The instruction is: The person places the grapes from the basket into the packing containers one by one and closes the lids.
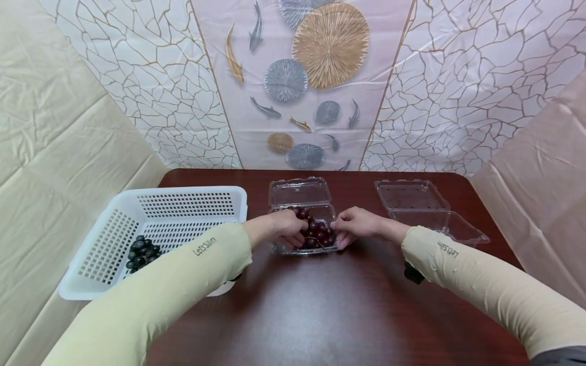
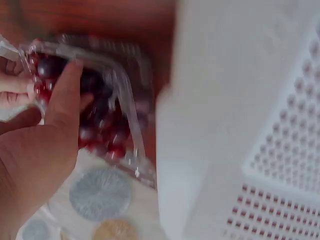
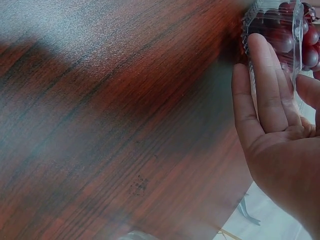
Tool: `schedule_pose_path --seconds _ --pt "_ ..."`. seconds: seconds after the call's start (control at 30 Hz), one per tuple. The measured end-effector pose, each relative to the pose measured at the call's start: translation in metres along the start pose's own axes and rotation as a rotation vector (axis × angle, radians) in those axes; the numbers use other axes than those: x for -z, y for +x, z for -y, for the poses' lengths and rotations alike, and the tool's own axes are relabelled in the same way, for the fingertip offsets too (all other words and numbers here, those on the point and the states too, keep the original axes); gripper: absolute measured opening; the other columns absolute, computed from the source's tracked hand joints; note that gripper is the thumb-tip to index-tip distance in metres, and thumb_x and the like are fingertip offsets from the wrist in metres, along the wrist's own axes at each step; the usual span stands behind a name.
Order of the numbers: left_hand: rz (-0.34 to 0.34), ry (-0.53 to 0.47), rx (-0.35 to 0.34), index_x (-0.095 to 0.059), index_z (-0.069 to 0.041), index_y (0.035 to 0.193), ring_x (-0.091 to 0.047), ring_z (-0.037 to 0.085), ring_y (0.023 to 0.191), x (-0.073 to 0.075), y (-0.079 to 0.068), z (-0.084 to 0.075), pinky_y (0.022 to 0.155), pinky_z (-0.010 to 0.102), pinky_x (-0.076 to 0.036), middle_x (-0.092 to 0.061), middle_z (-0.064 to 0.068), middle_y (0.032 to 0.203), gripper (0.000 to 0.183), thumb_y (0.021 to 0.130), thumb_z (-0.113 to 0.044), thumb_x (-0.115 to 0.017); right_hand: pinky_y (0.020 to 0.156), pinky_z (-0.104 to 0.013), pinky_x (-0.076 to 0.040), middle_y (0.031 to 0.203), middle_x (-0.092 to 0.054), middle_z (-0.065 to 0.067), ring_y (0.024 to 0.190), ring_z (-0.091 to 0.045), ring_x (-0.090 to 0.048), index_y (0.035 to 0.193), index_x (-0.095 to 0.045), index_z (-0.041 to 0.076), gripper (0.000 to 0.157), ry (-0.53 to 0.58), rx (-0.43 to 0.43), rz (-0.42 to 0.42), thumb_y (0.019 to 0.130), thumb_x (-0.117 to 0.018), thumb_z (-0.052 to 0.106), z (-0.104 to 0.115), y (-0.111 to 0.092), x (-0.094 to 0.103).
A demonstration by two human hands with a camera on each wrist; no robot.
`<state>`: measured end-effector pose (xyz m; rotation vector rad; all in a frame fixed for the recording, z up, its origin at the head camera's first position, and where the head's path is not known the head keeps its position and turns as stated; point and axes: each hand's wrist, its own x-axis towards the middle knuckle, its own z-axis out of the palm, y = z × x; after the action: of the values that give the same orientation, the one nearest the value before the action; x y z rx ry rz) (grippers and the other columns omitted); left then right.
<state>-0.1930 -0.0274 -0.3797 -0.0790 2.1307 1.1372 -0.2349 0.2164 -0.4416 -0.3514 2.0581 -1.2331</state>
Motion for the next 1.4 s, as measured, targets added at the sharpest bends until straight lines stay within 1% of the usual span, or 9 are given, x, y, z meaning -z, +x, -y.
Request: schedule_pose_path --seconds 0.2,0.37,0.47,0.57,0.63,0.77,1.03,1.27,1.4 --pt "-0.011 0.303 -0.057 -0.069 0.012 0.127 -0.077 0.034 0.109 0.025 -0.011 -0.020 0.086 0.038 -0.066 -0.076 0.024 0.119 0.035 0.112 -0.016 -0.052 0.080 -0.045 -0.067 0.080 -0.075 -0.015 0.072 -0.022 -0.079 0.092 -0.059 -0.007 0.028 -0.009 0.001 -0.003 0.112 -0.055 0.012 0.002 -0.001 0.001" --pt "-0.134 0.543 -0.192 -0.077 0.001 0.117 -0.079 0.029 0.096 0.043 -0.016 -0.030 0.075 0.031 -0.065 -0.080 0.016 0.108 0.028 0.109 -0.016 -0.056 0.080 -0.046 -0.067 0.081 -0.075 -0.016 0.073 -0.023 -0.079 0.092 -0.059 -0.006 0.028 -0.024 -0.002 -0.007 0.112 -0.055 0.012 0.003 -0.001 0.002" --pt "-0.196 0.701 -0.280 -0.077 -0.003 0.123 -0.074 0.028 0.115 0.046 -0.014 -0.030 0.097 0.033 -0.060 -0.079 0.011 0.119 0.029 0.108 -0.018 -0.057 0.079 -0.046 -0.067 0.080 -0.075 -0.015 0.074 -0.024 -0.080 0.092 -0.059 -0.006 0.027 -0.046 -0.002 -0.011 0.112 -0.056 0.012 0.004 -0.001 0.002" --pt "-0.204 0.799 -0.328 -0.072 -0.005 0.136 -0.062 0.029 0.136 0.045 -0.009 -0.025 0.116 0.036 -0.048 -0.072 0.011 0.138 0.035 0.107 -0.018 -0.059 0.079 -0.046 -0.067 0.080 -0.075 -0.015 0.074 -0.025 -0.080 0.089 -0.058 -0.006 0.028 -0.056 0.000 -0.013 0.112 -0.056 0.010 0.004 -0.002 0.001" --pt "-0.180 0.837 -0.341 -0.066 -0.005 0.144 -0.055 0.030 0.144 0.042 -0.005 -0.021 0.123 0.039 -0.041 -0.067 0.011 0.146 0.040 0.107 -0.016 -0.058 0.078 -0.045 -0.067 0.079 -0.075 -0.015 0.074 -0.025 -0.080 0.087 -0.056 -0.005 0.029 -0.054 0.004 -0.016 0.112 -0.056 0.010 0.004 -0.002 0.000" --pt "-0.135 0.880 -0.355 -0.069 -0.008 0.143 -0.056 0.030 0.143 0.039 -0.002 -0.015 0.125 0.041 -0.039 -0.071 0.008 0.141 0.038 0.107 -0.016 -0.059 0.078 -0.044 -0.067 0.078 -0.074 -0.015 0.073 -0.025 -0.080 0.086 -0.057 -0.005 0.029 -0.036 0.014 -0.019 0.111 -0.056 0.009 0.003 -0.002 -0.001" --pt "-0.037 0.956 -0.355 -0.066 -0.009 0.147 -0.053 0.030 0.145 0.038 -0.008 -0.010 0.129 0.044 -0.031 -0.068 0.008 0.145 0.040 0.108 -0.015 -0.059 0.077 -0.043 -0.067 0.077 -0.074 -0.012 0.071 -0.022 -0.078 0.087 -0.058 -0.005 0.027 -0.044 0.017 -0.046 0.111 -0.057 0.009 0.002 -0.001 0.000" --pt "0.036 0.964 -0.380 -0.064 -0.011 0.150 -0.057 0.027 0.142 0.049 -0.011 -0.006 0.120 0.039 -0.045 -0.065 0.009 0.148 0.042 0.109 -0.017 -0.059 0.077 -0.045 -0.067 0.077 -0.075 -0.015 0.070 -0.022 -0.078 0.086 -0.057 -0.004 0.027 -0.039 0.045 -0.047 0.110 -0.057 0.007 -0.002 -0.001 0.000" --pt "-0.007 0.901 -0.369 -0.064 -0.009 0.149 -0.058 0.030 0.140 0.055 -0.010 -0.006 0.117 0.041 -0.047 -0.068 0.010 0.144 0.042 0.109 -0.020 -0.060 0.076 -0.045 -0.067 0.079 -0.076 -0.017 0.070 -0.022 -0.078 0.086 -0.056 -0.005 0.027 -0.014 0.057 -0.050 0.110 -0.056 0.006 -0.005 -0.002 -0.001"
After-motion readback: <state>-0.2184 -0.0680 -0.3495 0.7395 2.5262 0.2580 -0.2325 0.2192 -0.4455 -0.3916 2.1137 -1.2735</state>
